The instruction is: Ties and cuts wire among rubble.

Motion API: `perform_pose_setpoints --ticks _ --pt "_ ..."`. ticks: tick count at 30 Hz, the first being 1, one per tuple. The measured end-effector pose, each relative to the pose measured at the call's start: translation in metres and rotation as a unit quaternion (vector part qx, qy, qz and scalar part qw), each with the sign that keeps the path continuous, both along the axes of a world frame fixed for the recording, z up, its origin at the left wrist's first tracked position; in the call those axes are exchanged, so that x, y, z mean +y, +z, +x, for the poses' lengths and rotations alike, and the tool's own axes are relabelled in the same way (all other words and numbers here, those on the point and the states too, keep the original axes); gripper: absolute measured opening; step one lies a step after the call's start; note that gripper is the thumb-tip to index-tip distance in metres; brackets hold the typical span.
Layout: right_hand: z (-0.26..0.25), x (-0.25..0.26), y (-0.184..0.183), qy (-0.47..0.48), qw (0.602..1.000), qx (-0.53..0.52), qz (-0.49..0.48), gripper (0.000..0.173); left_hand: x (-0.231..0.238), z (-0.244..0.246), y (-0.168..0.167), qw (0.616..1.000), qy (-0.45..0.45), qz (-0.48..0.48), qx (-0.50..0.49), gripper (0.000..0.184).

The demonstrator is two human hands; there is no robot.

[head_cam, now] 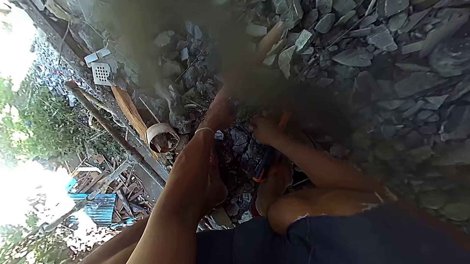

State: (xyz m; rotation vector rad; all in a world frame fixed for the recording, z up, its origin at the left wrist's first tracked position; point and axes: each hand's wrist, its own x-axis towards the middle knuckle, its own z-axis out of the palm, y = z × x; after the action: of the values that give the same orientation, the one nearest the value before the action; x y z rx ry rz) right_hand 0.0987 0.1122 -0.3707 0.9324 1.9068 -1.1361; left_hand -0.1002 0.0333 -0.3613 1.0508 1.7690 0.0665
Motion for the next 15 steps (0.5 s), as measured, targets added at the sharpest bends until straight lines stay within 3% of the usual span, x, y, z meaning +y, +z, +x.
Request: perform_pose_setpoints --ticks 6,11,15 --pt "0.002 -0.011 0.01 0.017 0.999 -0.002 0.035 0.034 -0.005 -0.002 -0.006 1.0 -0.023 0.013 0.01 0.02" --pt "-0.021 -0.037 0.043 -0.017 0.999 -0.042 0.027 0.033 -0.017 0.007 0.02 0.999 -0.042 0.023 0.014 0.02" --pt "-0.006 -0.024 0.029 -0.037 0.998 -0.028 -0.031 0.036 -0.049 0.024 0.019 0.996 -0.004 0.075 0.038 0.02"
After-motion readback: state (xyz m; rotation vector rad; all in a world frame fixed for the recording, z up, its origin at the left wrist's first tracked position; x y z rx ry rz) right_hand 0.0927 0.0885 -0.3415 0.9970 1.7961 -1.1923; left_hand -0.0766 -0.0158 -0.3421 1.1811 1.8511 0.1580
